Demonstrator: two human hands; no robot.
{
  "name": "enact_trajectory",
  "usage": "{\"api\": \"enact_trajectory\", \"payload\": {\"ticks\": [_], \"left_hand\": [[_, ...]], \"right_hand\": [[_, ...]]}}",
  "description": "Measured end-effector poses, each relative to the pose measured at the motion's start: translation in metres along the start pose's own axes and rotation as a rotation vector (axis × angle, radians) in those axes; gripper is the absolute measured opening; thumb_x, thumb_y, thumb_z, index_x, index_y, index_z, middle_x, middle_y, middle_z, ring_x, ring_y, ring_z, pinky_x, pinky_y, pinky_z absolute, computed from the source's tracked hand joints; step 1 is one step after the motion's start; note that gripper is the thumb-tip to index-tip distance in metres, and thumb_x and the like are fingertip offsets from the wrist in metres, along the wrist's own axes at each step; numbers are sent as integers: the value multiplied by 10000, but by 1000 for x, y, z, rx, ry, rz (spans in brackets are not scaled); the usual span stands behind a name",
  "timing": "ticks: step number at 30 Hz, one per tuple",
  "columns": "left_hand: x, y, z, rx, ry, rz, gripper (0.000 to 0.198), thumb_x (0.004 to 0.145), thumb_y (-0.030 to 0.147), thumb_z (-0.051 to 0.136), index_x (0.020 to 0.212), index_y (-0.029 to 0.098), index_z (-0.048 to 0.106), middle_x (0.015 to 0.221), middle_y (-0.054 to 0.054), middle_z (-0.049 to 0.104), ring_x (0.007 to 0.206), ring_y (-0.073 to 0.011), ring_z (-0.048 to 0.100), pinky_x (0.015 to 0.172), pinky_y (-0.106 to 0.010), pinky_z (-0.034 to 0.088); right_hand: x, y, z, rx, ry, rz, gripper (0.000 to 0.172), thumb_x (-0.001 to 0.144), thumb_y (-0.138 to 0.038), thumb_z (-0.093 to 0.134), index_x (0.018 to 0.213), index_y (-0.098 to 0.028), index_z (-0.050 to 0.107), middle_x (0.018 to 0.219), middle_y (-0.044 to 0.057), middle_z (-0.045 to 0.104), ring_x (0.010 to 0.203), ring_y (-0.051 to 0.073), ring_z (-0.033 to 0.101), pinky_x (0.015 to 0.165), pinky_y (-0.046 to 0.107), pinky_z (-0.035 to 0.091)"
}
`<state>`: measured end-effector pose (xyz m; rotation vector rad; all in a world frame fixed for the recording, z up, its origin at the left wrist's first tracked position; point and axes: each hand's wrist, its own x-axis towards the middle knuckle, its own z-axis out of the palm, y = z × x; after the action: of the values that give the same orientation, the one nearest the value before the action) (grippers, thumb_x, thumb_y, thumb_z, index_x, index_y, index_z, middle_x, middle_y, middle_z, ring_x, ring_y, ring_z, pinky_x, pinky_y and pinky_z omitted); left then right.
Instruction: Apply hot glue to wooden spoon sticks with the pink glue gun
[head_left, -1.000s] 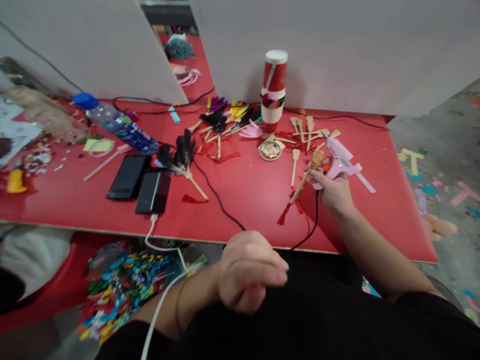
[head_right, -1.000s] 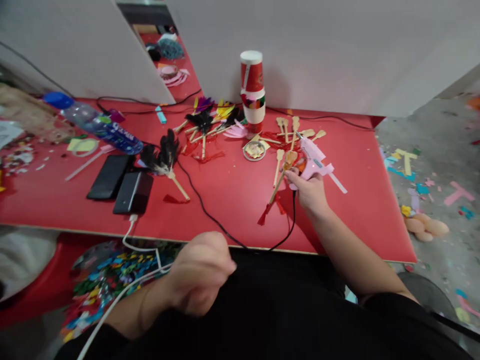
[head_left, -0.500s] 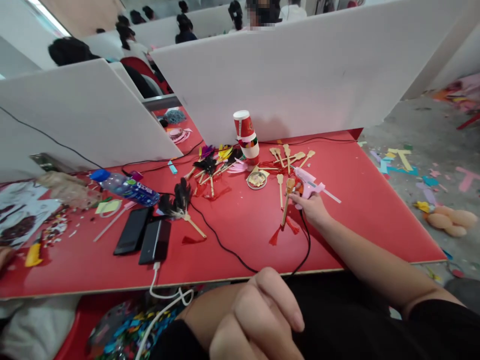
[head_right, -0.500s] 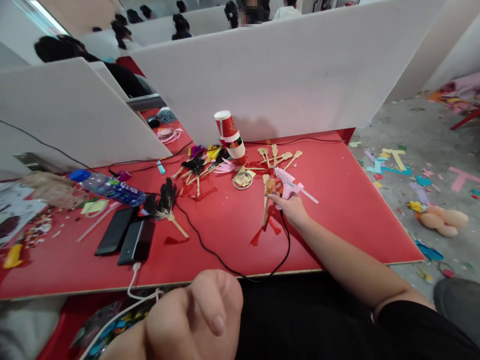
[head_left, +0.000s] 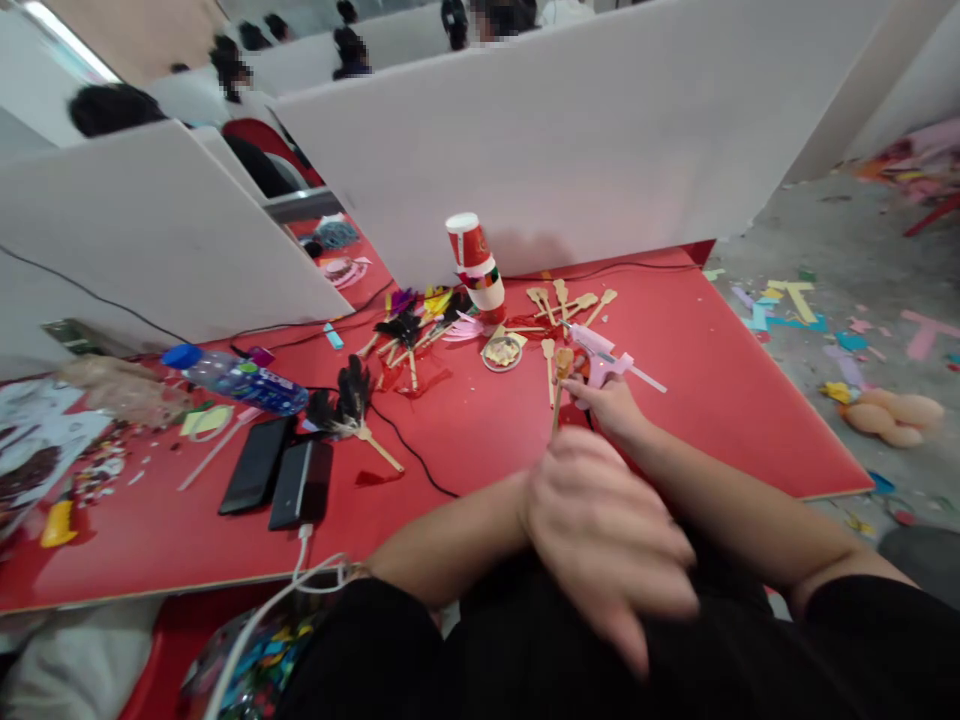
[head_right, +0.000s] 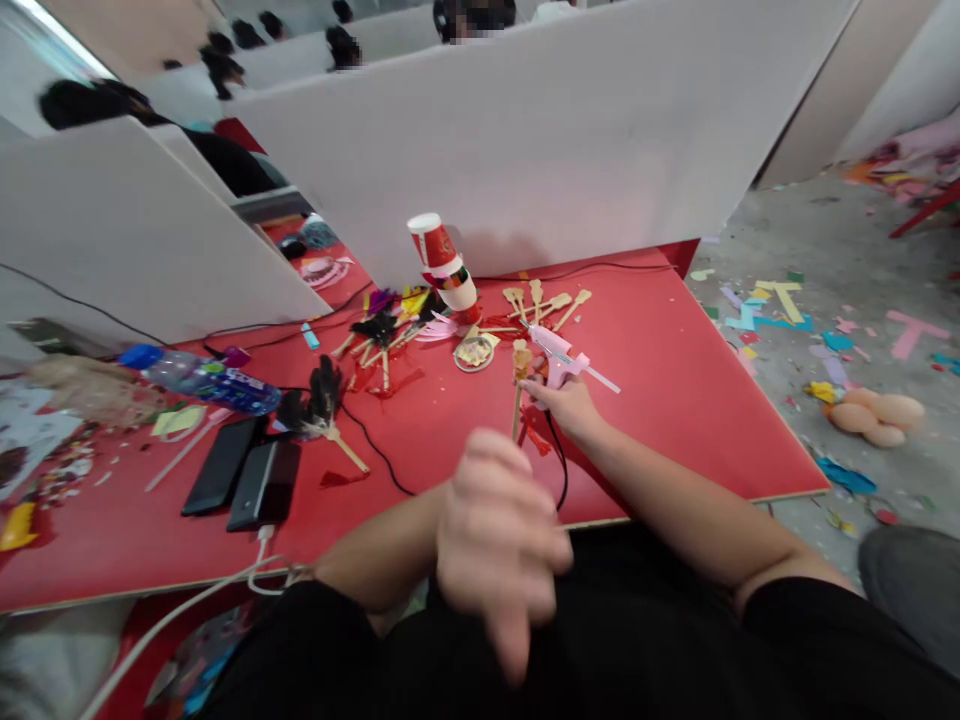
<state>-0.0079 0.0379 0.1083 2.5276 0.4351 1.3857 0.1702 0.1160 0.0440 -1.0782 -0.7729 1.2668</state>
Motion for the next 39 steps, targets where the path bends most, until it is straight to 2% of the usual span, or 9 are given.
{"api": "enact_trajectory", "payload": {"ticks": [2, 4, 6, 9, 12, 18, 25, 35, 39], "left_hand": [[7, -59, 11, -77, 215, -12, 475, 1072, 783, 696, 1206, 330, 745, 1079, -61, 795, 1033, -278, 714, 1012, -473, 590], [0, -102, 19, -118, 239, -428, 473, 1104, 667, 729, 1309, 243, 680, 1252, -126, 757, 1162, -279, 710, 1028, -453, 577], [-16, -121, 23, -335, 79, -778, 524, 1112, 687, 697, 1331, 215, 642, 1183, -104, 740, 1043, -242, 713, 887, -375, 585], [-38, -113, 24, -620, -213, -972, 580, 1093, 756, 690, 1214, 189, 701, 918, -32, 703, 778, -185, 650, 718, -306, 526], [-44, -103, 24, -787, -238, -1022, 628, 1072, 818, 704, 1066, 189, 718, 735, 25, 591, 617, -138, 531, 616, -277, 439], [-39, -130, 21, -870, 98, -1023, 645, 1051, 850, 744, 1174, 221, 668, 653, 106, 464, 526, -102, 362, 525, -236, 312], [-43, -137, 18, -888, 66, -1033, 627, 1107, 841, 660, 1146, 216, 680, 629, 94, 463, 520, -114, 383, 529, -246, 353], [-40, -132, 14, -897, 2, -1089, 612, 1089, 824, 701, 1036, 216, 650, 657, 83, 454, 560, -109, 370, 551, -245, 322], [-40, -130, 14, -860, 4, -1071, 604, 1099, 815, 699, 1067, 213, 676, 663, 75, 460, 571, -117, 368, 563, -263, 321]], "right_hand": [[1, -4, -2, 2, 6, -35, 642, 611, -610, 1132, 901, -258, 680, 756, -54, 684, 678, 144, 593, 696, 334, 518], [2, -8, -3, -39, -21, -44, 633, 624, -562, 1144, 885, -270, 646, 701, -78, 636, 659, 138, 559, 721, 344, 539], [3, -9, -1, -65, -29, -55, 629, 640, -546, 1140, 889, -279, 628, 644, -109, 579, 626, 129, 519, 756, 360, 570], [3, -7, 6, -70, -23, -67, 644, 632, -555, 1138, 937, -285, 639, 664, -117, 580, 639, 135, 552, 794, 377, 608], [2, -1, 12, -76, -36, -60, 681, 616, -598, 1150, 969, -293, 654, 699, -102, 599, 707, 175, 666, 841, 405, 650], [15, -4, -10, -193, -92, -108, 638, 793, -817, 1023, 846, -272, 696, 736, -18, 638, 812, 226, 773, 669, 343, 570], [56, -3, -29, -219, -222, 20, 768, 716, -962, 989, 869, -257, 725, 638, -52, 602, 546, 149, 622, 552, 320, 501], [56, 2, -32, -204, -140, -65, 783, 776, -965, 954, 756, -281, 574, 585, -53, 546, 512, 126, 523, 512, 309, 468], [52, -3, -35, -255, -232, -90, 813, 794, -998, 911, 688, -286, 533, 518, -65, 482, 484, 131, 514, 508, 317, 434]]}}
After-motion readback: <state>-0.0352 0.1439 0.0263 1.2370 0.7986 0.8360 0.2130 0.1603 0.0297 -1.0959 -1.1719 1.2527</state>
